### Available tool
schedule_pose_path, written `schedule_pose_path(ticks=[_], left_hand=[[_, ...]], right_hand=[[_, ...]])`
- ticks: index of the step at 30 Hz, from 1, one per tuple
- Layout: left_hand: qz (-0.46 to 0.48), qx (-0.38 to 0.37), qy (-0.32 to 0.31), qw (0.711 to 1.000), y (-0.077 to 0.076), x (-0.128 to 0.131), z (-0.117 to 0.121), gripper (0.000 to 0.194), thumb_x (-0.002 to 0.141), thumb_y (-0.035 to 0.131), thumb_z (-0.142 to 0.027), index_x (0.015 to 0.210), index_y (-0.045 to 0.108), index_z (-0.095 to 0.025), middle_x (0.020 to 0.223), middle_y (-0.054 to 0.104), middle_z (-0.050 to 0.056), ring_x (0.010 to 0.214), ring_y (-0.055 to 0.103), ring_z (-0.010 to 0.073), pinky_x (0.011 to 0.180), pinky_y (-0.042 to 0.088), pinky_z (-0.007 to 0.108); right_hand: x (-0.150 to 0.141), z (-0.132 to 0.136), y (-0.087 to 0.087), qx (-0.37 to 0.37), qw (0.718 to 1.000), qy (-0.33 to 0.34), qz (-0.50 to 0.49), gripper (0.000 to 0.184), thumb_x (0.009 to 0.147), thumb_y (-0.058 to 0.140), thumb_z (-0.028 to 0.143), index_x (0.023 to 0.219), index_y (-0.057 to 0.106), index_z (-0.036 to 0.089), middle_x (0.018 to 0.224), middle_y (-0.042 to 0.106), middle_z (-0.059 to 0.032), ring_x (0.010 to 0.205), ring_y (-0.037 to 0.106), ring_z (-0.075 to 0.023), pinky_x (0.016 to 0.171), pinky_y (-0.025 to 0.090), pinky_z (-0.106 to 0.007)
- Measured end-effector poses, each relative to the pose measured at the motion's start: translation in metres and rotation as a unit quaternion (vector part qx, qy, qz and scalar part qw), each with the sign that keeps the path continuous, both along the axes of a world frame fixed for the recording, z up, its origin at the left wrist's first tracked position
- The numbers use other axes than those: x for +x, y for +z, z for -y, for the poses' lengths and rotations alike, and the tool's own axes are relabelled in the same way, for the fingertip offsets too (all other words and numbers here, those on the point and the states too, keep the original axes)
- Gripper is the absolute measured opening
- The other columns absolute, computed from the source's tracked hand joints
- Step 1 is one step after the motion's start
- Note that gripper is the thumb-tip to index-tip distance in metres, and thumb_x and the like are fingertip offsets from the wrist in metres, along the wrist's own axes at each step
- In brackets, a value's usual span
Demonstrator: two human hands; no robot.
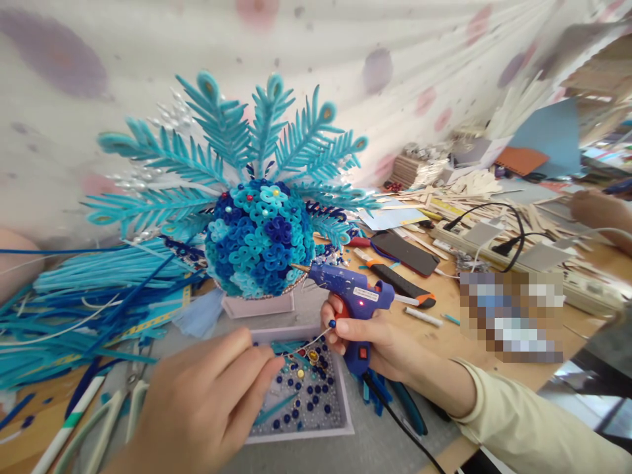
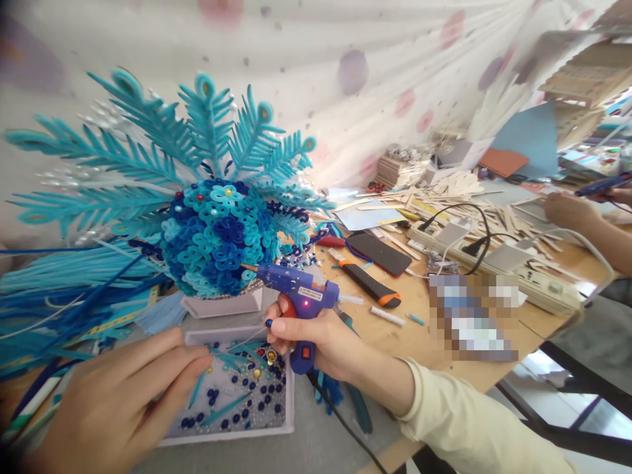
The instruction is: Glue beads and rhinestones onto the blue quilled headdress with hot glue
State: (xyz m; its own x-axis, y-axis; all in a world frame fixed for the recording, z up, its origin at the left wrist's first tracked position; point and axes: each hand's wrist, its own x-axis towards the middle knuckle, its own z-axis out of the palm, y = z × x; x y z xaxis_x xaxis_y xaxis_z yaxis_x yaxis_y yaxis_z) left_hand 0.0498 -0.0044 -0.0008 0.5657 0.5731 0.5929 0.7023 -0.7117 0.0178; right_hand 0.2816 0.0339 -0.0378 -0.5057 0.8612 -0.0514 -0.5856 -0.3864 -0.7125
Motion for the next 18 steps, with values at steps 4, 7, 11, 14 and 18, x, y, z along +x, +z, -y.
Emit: schedule_pose_path(ticks=[4, 7, 11, 14, 18], left_hand=[[-0.015, 0.022, 0.017, 1.0, -0.0012, 0.0004, 0.0, 0.033, 0.103, 0.047, -0.025, 0.077, 0.066, -0.021, 0.066, 0.064, 0.0, 0.053, 0.06, 0.0149, 0.049, 0.037, 0.032], [-0.016, 0.039, 0.014, 0.999, -0.0026, 0.0027, 0.0009, 0.036, 0.105, 0.042, -0.025, 0.08, 0.068, -0.022, 0.069, 0.067, 0.0, 0.055, 0.062, 0.0147, 0.049, 0.039, 0.032], [-0.016, 0.045, 0.011, 0.999, -0.0036, 0.0063, 0.0011, 0.033, 0.106, 0.039, -0.022, 0.091, 0.068, -0.022, 0.074, 0.071, -0.001, 0.062, 0.067, 0.0141, 0.056, 0.047, 0.029], [-0.007, 0.048, 0.006, 0.999, -0.005, 0.0061, -0.0005, 0.034, 0.107, 0.033, -0.022, 0.101, 0.066, -0.021, 0.078, 0.074, -0.002, 0.066, 0.07, 0.0143, 0.061, 0.05, 0.028], [-0.027, 0.007, -0.019, 0.999, -0.0065, 0.0046, -0.0016, 0.046, 0.108, 0.018, -0.03, 0.104, 0.063, -0.021, 0.082, 0.076, -0.001, 0.068, 0.071, 0.0151, 0.065, 0.053, 0.03]], right_hand=[[-0.0011, 0.0005, -0.0008, 0.03, 0.998, -0.027, 0.044, 0.041, 0.067, 0.093, 0.03, 0.082, 0.056, 0.018, 0.076, 0.063, 0.0036, 0.057, 0.058, -0.0057, 0.054, 0.045, -0.016], [-0.0021, 0.0013, -0.0008, 0.051, 0.995, -0.036, 0.075, 0.042, 0.068, 0.092, 0.036, 0.082, 0.056, 0.018, 0.072, 0.06, 0.0044, 0.056, 0.053, -0.0053, 0.054, 0.042, -0.017], [-0.0008, 0.0027, -0.0014, 0.081, 0.987, -0.052, 0.126, 0.045, 0.069, 0.09, 0.044, 0.083, 0.056, 0.019, 0.07, 0.056, 0.0049, 0.057, 0.05, -0.0065, 0.055, 0.039, -0.019], [0.0019, 0.0034, -0.0045, 0.114, 0.972, -0.088, 0.186, 0.045, 0.071, 0.087, 0.05, 0.083, 0.057, 0.019, 0.073, 0.056, 0.0034, 0.06, 0.047, -0.008, 0.055, 0.037, -0.021], [0.0043, 0.0042, -0.0053, 0.166, 0.949, -0.096, 0.25, 0.046, 0.074, 0.082, 0.058, 0.082, 0.057, 0.02, 0.07, 0.05, 0.0031, 0.06, 0.042, -0.0102, 0.054, 0.034, -0.023]])
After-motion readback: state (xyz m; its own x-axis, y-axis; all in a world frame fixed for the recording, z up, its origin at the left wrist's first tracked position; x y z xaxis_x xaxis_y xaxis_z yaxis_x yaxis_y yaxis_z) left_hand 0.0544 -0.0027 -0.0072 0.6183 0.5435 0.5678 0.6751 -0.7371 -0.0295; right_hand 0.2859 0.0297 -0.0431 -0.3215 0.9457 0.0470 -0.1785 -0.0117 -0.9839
